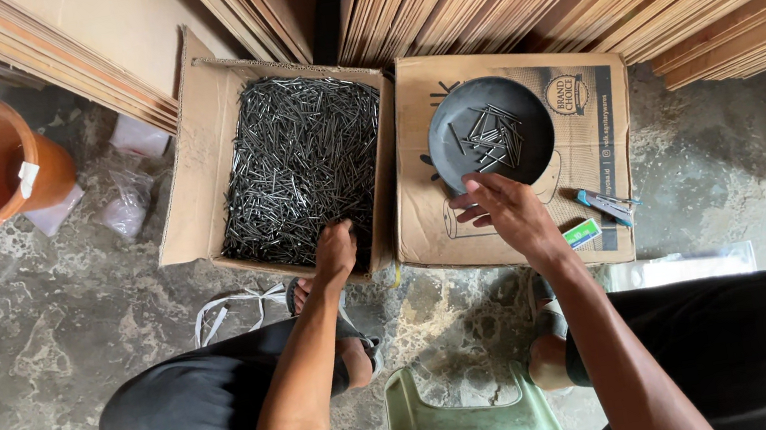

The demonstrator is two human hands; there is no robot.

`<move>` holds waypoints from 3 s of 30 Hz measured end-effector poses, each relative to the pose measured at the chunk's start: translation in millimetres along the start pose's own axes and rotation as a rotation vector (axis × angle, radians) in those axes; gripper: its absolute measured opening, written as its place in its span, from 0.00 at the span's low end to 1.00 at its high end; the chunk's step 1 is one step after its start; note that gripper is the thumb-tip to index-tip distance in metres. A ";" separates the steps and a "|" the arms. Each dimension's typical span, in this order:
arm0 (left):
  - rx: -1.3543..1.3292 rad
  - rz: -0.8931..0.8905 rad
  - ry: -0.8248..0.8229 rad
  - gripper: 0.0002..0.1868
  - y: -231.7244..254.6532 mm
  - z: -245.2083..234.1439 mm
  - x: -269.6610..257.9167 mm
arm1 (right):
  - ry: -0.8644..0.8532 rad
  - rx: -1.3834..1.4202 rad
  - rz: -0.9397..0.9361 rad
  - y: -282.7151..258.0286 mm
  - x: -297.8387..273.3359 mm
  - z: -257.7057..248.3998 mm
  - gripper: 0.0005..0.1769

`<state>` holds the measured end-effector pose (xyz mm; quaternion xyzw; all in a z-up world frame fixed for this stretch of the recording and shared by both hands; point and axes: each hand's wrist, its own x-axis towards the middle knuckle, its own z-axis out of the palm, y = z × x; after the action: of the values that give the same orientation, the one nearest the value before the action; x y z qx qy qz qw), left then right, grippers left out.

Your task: The person sits on a small stool and repeatedly picks up nails from a cardboard box with their left hand, then transfers them into a metal bowl with their right hand. The task continues throughout the clip with the bowl gradually filling with nails.

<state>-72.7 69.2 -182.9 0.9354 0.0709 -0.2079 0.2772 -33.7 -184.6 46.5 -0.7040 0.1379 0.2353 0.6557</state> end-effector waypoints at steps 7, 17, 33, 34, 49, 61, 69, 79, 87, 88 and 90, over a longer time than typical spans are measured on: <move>-0.090 -0.045 0.073 0.12 -16.6 -2.0 37.1 | -0.006 -0.005 -0.018 2.7 -1.7 -4.1 0.26; -0.102 0.006 0.202 0.07 -13.1 -70.9 34.2 | -0.045 -0.055 -0.070 -7.5 -10.6 4.2 0.26; -0.132 0.134 -0.129 0.09 106.7 -188.8 -42.8 | -0.143 -0.200 -0.191 2.7 -12.2 14.6 0.20; -0.134 0.134 -0.130 0.09 119.2 -190.7 -52.4 | -0.142 -0.202 -0.190 6.9 -10.9 17.7 0.20; -0.676 0.250 -0.105 0.25 145.4 -162.3 -42.4 | 0.066 0.009 -0.180 13.8 -3.7 5.6 0.11; 0.091 0.066 -0.046 0.20 -5.6 -9.6 1.5 | 0.081 0.234 -0.053 7.3 -0.6 8.1 0.23; 0.435 0.320 0.250 0.24 -62.5 66.9 43.5 | -0.066 0.090 -0.009 9.2 2.6 7.2 0.22; 0.365 0.213 -0.088 0.20 -39.8 60.0 22.5 | -0.138 -0.008 -0.026 10.6 0.6 0.6 0.22; -0.200 0.094 0.037 0.25 -23.5 44.6 5.7 | -0.133 -0.003 -0.010 11.0 -2.4 -2.3 0.23; -0.201 0.100 0.040 0.25 -39.6 63.9 18.1 | -0.130 -0.004 -0.015 10.6 -2.4 -3.4 0.23; 0.382 0.246 -0.013 0.27 -73.3 103.0 41.5 | -0.144 0.009 0.004 11.4 -2.8 -4.6 0.22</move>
<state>-89.4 74.8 -314.7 0.9711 -0.0860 -0.1883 0.1185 -41.1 -190.6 38.3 -0.6822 0.0927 0.2858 0.6666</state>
